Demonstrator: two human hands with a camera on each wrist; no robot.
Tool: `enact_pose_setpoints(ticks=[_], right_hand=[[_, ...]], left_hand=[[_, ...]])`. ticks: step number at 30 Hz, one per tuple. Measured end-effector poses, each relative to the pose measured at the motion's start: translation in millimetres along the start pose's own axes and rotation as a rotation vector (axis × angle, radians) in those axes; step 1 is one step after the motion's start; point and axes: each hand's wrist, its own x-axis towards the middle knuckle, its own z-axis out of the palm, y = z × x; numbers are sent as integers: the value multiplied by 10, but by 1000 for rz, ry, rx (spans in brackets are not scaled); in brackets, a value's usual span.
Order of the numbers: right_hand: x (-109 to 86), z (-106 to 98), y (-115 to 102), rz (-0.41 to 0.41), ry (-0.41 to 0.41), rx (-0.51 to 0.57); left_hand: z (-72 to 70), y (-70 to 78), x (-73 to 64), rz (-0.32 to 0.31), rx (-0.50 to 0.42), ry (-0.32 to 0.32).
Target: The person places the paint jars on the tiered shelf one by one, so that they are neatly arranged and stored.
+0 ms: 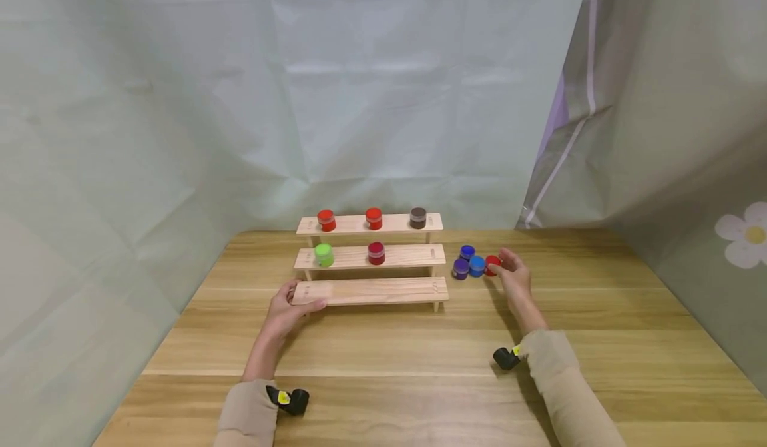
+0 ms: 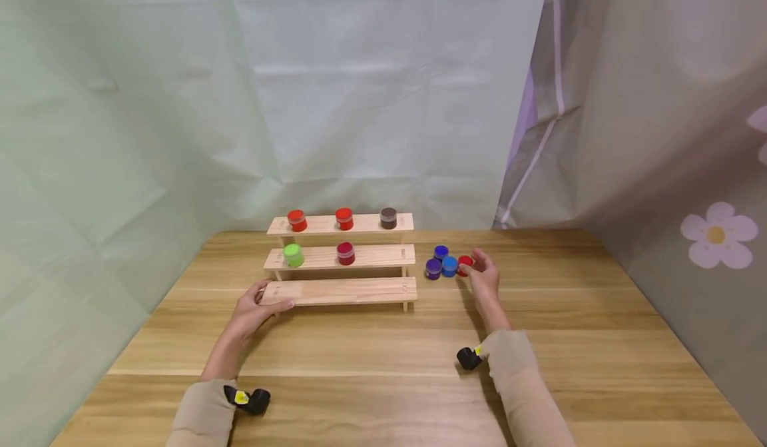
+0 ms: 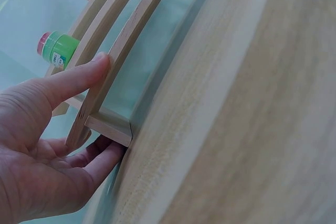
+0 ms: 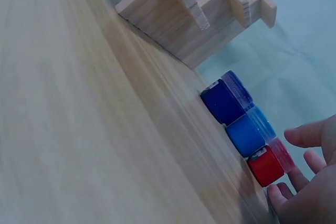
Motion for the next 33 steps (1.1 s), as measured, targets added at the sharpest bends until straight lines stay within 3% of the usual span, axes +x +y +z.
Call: enact_pose_setpoints(ticks=[12,22,33], right_hand=[[17,78,57,7,-2,-22],[19,139,70,15,81,-15],[38,138,70,34,103,-18]], left_hand=[[-5,0,-8,7,-6,-2],[-1,-10,8,-8,-3,-3],[1,-7,4,1,-12,-7]])
